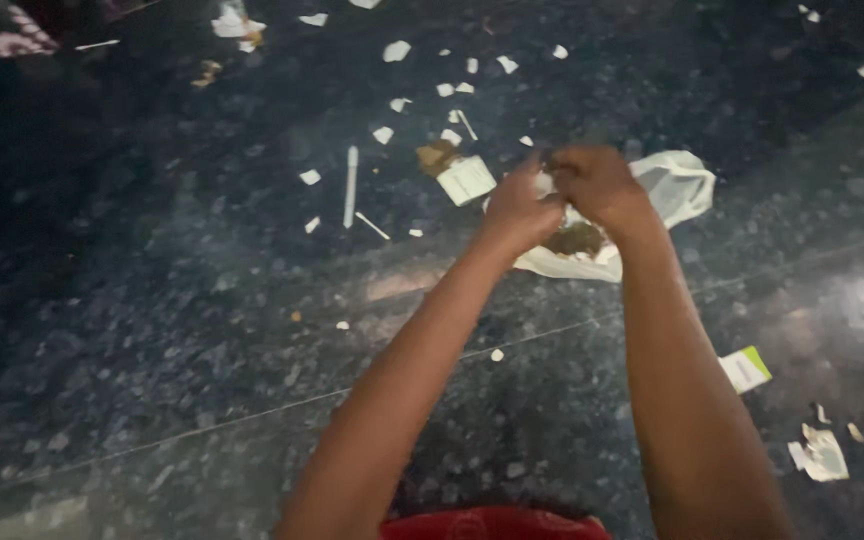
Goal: The person picks up scattered pieces of paper, wrappers, and other small debris from a dark tiled floor and places them into a white plastic bag. The person works by hand, gathering items one by one or in small handfuls.
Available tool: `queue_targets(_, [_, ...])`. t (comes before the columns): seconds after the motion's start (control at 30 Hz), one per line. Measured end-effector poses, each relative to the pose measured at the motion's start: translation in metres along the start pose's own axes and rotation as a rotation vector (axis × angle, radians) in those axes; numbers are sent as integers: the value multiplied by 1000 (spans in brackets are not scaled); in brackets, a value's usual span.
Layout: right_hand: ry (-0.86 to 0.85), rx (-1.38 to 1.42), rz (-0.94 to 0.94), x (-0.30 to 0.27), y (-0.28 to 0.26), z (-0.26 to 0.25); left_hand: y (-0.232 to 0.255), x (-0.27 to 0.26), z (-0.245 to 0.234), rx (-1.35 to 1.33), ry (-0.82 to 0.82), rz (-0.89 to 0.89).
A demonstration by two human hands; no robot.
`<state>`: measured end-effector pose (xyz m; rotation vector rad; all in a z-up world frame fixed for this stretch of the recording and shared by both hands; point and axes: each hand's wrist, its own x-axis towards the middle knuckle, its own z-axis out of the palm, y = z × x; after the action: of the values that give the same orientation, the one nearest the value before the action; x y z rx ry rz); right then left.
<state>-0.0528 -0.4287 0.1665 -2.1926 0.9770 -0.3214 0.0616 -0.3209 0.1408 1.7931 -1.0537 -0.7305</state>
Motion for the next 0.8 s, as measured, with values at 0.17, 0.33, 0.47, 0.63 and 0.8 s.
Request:
queue_targets(0.17, [399,-289,0,-8,19,-31,25,7,10,229,-11,201])
queue_targets(0.33, [332,-33,-135,-9,-37,14,-8,-21,-113,445,-224,169])
queue_targets(0.47, [168,-35,-299,-24,-100,95,-50,-55,-218,669,-322,-73])
queue_targets(0.63, [-169,-280,-304,-69,-145,190,-141,-93,-261,814,-258,-330])
queue_targets(0.8, [-300,-330,-239,-98,-143,252,-214,-128,-270,960,-409,-276])
